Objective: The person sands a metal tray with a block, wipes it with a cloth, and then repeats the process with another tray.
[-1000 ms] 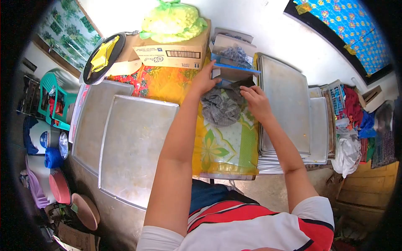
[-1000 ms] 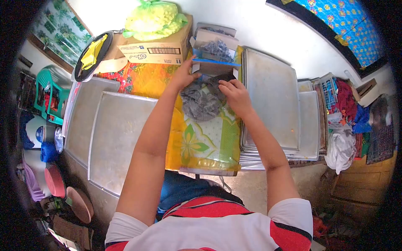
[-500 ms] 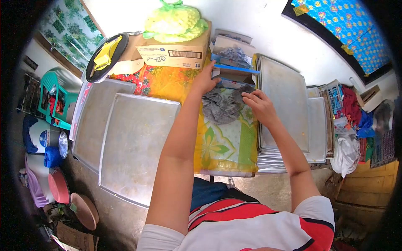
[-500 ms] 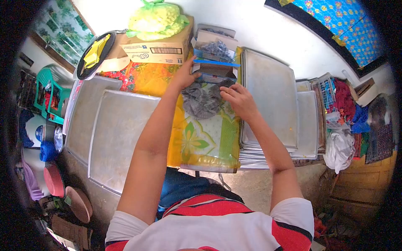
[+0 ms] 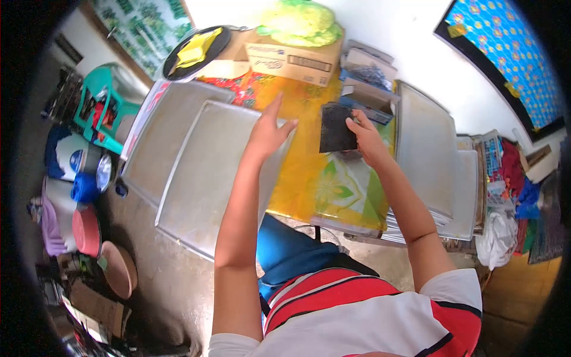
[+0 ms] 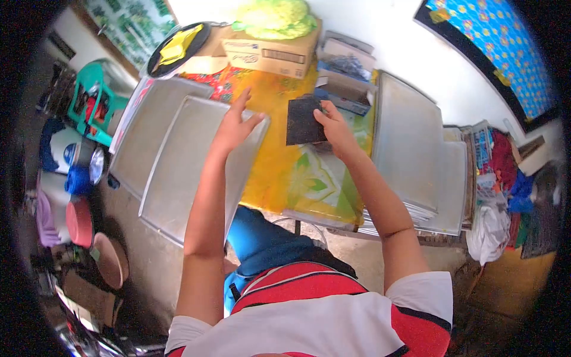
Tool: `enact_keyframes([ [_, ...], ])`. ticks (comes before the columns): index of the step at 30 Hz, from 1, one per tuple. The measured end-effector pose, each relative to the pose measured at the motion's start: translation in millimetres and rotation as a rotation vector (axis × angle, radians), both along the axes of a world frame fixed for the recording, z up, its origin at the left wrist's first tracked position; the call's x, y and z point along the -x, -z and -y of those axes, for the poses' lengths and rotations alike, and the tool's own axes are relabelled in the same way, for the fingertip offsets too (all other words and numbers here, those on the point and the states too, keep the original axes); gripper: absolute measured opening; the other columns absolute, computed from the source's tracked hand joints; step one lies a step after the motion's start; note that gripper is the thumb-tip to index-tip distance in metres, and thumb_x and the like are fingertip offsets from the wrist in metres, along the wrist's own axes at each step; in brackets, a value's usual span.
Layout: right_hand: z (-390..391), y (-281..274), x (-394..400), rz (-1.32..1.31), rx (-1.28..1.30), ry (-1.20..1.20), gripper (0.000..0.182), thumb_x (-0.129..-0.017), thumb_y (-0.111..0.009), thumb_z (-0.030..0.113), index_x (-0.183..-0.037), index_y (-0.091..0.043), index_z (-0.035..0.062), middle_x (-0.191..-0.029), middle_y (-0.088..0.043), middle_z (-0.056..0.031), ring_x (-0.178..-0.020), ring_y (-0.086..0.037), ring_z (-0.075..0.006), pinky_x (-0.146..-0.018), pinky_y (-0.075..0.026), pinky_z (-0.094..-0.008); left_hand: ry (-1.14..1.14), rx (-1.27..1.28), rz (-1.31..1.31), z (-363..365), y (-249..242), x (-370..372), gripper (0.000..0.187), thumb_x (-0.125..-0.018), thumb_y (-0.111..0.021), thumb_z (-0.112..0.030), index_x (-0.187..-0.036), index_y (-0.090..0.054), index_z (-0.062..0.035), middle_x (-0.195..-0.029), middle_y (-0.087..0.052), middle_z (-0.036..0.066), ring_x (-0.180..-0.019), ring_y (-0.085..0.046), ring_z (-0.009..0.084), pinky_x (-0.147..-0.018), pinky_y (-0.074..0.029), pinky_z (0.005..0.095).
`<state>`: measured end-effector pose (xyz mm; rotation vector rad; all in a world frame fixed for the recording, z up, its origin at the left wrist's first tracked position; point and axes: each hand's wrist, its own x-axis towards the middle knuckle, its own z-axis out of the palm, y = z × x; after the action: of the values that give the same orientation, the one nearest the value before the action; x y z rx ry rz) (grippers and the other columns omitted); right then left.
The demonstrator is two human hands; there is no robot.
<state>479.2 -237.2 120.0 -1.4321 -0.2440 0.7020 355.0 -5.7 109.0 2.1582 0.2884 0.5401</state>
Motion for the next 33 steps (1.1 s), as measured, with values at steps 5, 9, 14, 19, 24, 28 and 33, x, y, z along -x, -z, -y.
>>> enact_keyframes([
  [5,-84,40,19,0.169,0.220,-0.219,0.046,-0.092,-0.060,0.026,-0.131,-0.051,0.0035,-0.117,-0.063,-0.0106,-0.109,-0.057,-0.0232,-0.097,-0.039,-0.0322,-0.459,-0.011,0.013,6,-23,169,0.063,-0.085,-0.069,-0.016,-0.139,-0.043,0.0001,-0.132,-0.055,0.022,-0.124,-0.052,0.0346,-0.105,-0.038,0.0408],
  [9,-155,74,9,0.742,0.412,-0.288,0.049,-0.090,-0.060,0.034,-0.129,-0.053,0.0043,-0.113,-0.065,-0.0163,-0.106,-0.062,-0.0294,-0.092,-0.046,-0.0383,-0.947,-0.174,0.027,27,19,285,0.066,-0.084,-0.068,-0.009,-0.142,-0.038,-0.0004,-0.129,-0.055,0.022,-0.124,-0.050,0.0355,-0.103,-0.038,0.0428],
  [14,-201,40,27,0.980,0.852,-0.307,0.057,-0.086,-0.064,0.043,-0.127,-0.051,0.0061,-0.115,-0.064,-0.0170,-0.111,-0.061,-0.0324,-0.091,-0.047,-0.0435,-1.174,0.293,0.107,72,89,372,0.078,-0.087,-0.066,-0.008,-0.150,-0.022,-0.0071,-0.127,-0.055,0.017,-0.113,-0.054,0.0257,-0.092,-0.047,0.0377],
  [19,-217,70,21,1.193,0.946,-0.457,0.066,-0.081,-0.070,0.046,-0.130,-0.048,0.0077,-0.127,-0.058,-0.0140,-0.117,-0.057,-0.0292,-0.093,-0.046,-0.0420,-0.901,0.871,0.085,104,117,399,0.077,-0.090,-0.059,-0.005,-0.152,-0.014,-0.0053,-0.123,-0.059,0.016,-0.092,-0.062,0.0170,-0.077,-0.054,0.0309],
  [24,-224,75,39,1.163,0.906,-0.312,0.065,-0.081,-0.071,0.045,-0.130,-0.046,0.0098,-0.125,-0.059,-0.0103,-0.116,-0.057,-0.0274,-0.093,-0.045,-0.0459,-0.724,1.105,0.182,120,105,379,0.065,-0.094,-0.048,-0.001,-0.151,-0.017,-0.0035,-0.118,-0.061,0.016,-0.088,-0.066,0.0192,-0.070,-0.059,0.0314],
  [28,-222,79,117,1.401,0.754,-0.408,0.063,-0.081,-0.071,0.042,-0.129,-0.046,0.0095,-0.122,-0.059,-0.0117,-0.116,-0.056,-0.0294,-0.095,-0.042,-0.0501,-0.685,1.213,0.275,121,100,370,0.061,-0.092,-0.048,-0.002,-0.148,-0.024,0.0010,-0.113,-0.062,0.016,-0.084,-0.067,0.0195,-0.066,-0.061,0.0293],
  [33,-229,64,87,1.263,0.748,-0.307,0.056,-0.082,-0.070,0.039,-0.124,-0.048,0.0088,-0.120,-0.059,-0.0121,-0.108,-0.060,-0.0312,-0.091,-0.044,-0.0494,-0.691,1.223,0.234,119,91,370,0.059,-0.090,-0.047,0.000,-0.146,-0.027,0.0021,-0.118,-0.059,0.018,-0.084,-0.068,0.0206,-0.066,-0.062,0.0306],
])
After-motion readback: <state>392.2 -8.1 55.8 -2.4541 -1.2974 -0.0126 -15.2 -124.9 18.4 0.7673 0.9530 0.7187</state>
